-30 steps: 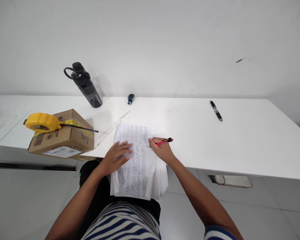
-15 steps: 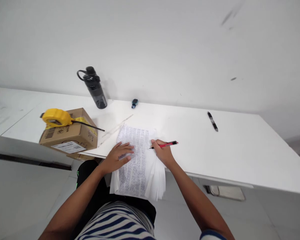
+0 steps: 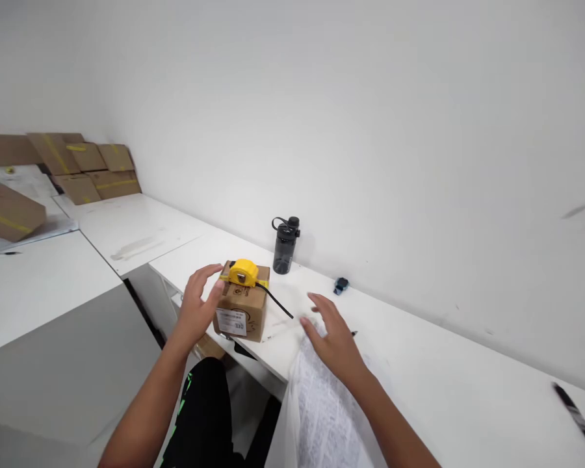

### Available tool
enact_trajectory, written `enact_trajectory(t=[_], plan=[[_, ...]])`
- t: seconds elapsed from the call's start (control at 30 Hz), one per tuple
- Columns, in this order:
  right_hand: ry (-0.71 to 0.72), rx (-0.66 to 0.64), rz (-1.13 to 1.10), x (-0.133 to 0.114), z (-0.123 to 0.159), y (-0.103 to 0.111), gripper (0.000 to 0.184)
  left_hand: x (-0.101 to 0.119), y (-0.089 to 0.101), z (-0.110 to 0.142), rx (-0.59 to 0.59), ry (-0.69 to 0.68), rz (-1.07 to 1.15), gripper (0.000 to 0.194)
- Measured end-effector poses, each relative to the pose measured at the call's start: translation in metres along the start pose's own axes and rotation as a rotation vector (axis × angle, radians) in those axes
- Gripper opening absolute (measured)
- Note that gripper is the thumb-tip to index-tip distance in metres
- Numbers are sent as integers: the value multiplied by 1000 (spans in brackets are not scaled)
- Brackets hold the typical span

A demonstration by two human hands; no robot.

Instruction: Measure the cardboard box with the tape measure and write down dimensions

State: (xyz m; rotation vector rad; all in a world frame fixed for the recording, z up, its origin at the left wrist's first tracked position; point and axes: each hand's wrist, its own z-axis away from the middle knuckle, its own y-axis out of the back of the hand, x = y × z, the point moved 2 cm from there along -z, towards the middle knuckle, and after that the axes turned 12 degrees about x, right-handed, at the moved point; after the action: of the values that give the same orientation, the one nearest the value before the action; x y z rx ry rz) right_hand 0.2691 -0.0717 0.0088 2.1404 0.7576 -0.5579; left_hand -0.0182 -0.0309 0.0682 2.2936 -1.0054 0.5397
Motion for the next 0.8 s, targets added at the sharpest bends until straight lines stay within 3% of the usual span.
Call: enact_trajectory(t=[0.13, 0.23, 0.33, 0.4, 0.63, 0.8], plan=[[145, -142, -181, -76, -66, -51, 70, -39, -13, -8, -264, -11, -145, 51], [214, -249, -206, -101, -97, -88, 69, -53, -18, 9, -311, 12, -93, 56], [206, -351, -207, -105, -108, -111, 60, -59, -21, 25, -276, 76, 45, 70], [165, -392, -228, -103, -108, -119, 65, -62, -23, 29, -278, 131, 112, 81], [138, -386, -260, -110, -100, -127, 60, -65, -29, 33, -220, 255, 284, 81], [162, -392, -201, -119, -101, -130, 58, -70, -41, 43, -190, 446, 495, 101]])
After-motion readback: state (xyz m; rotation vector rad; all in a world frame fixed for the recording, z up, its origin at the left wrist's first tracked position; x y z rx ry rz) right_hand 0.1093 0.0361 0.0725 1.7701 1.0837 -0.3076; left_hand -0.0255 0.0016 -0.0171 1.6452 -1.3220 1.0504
